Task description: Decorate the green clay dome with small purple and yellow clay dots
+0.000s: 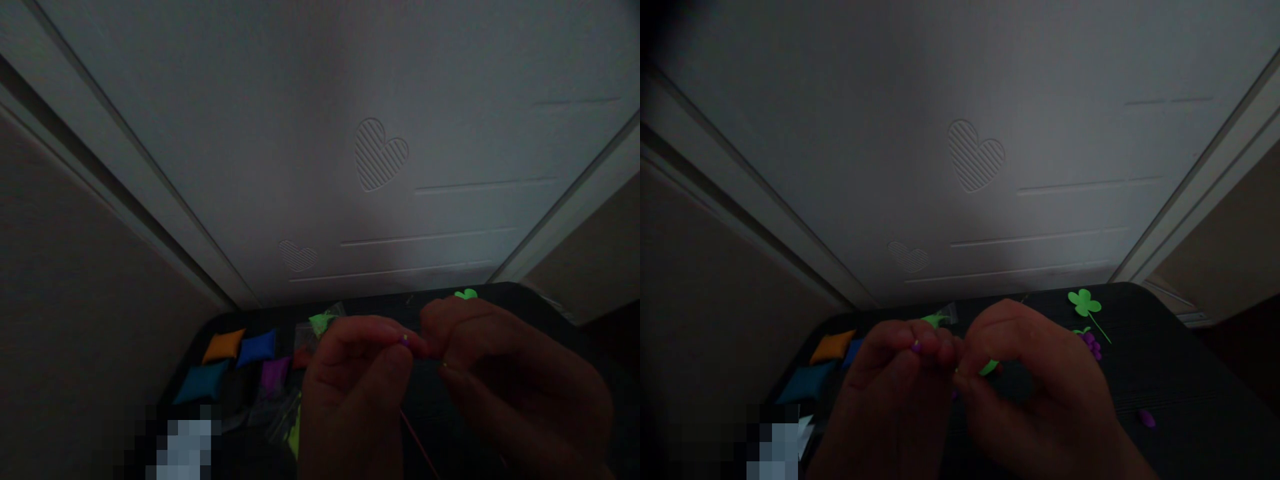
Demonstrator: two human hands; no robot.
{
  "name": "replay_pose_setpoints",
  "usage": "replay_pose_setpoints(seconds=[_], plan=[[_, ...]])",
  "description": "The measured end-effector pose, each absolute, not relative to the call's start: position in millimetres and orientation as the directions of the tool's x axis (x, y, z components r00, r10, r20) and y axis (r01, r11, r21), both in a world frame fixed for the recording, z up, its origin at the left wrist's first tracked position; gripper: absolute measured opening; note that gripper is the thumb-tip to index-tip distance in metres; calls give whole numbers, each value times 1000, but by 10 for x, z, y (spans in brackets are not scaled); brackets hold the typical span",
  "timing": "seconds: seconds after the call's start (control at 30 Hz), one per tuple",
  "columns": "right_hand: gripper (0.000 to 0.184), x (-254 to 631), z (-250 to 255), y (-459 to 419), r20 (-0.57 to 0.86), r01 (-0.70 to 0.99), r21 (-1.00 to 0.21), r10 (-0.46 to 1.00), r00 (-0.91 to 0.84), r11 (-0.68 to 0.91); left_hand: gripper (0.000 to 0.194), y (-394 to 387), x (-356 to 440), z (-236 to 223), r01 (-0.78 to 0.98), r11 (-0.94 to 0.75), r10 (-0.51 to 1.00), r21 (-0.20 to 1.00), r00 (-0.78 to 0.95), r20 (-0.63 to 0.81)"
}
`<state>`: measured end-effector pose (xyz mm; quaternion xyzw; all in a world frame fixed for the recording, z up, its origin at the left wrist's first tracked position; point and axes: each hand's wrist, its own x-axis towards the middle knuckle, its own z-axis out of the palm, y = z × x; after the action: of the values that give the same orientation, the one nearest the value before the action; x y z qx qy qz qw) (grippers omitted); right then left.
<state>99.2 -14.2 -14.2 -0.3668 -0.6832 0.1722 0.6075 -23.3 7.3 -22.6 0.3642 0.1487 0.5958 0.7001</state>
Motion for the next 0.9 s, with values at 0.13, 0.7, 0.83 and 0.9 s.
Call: replay_pose_setpoints(seconds=[0.13,0.7,0.83,0.9], plan=[[18,986,-123,-176,697,267,-696,717,26,666,12,58,-250,-196,-693,57,952,719,255,170],[11,1071,-19,-306,594,298,-761,804,-36,576,26,8,-291,-60,-363,-375,887,853,125,444],[9,1052,-22,-338,565,324,-782,825,8,532,24,-5,-283,-44,-360,-351,895,864,140,423],[5,1047,-24,-356,552,339,-790,833,32,510,25,-22,-286,-32,-352,-355,895,866,138,424]])
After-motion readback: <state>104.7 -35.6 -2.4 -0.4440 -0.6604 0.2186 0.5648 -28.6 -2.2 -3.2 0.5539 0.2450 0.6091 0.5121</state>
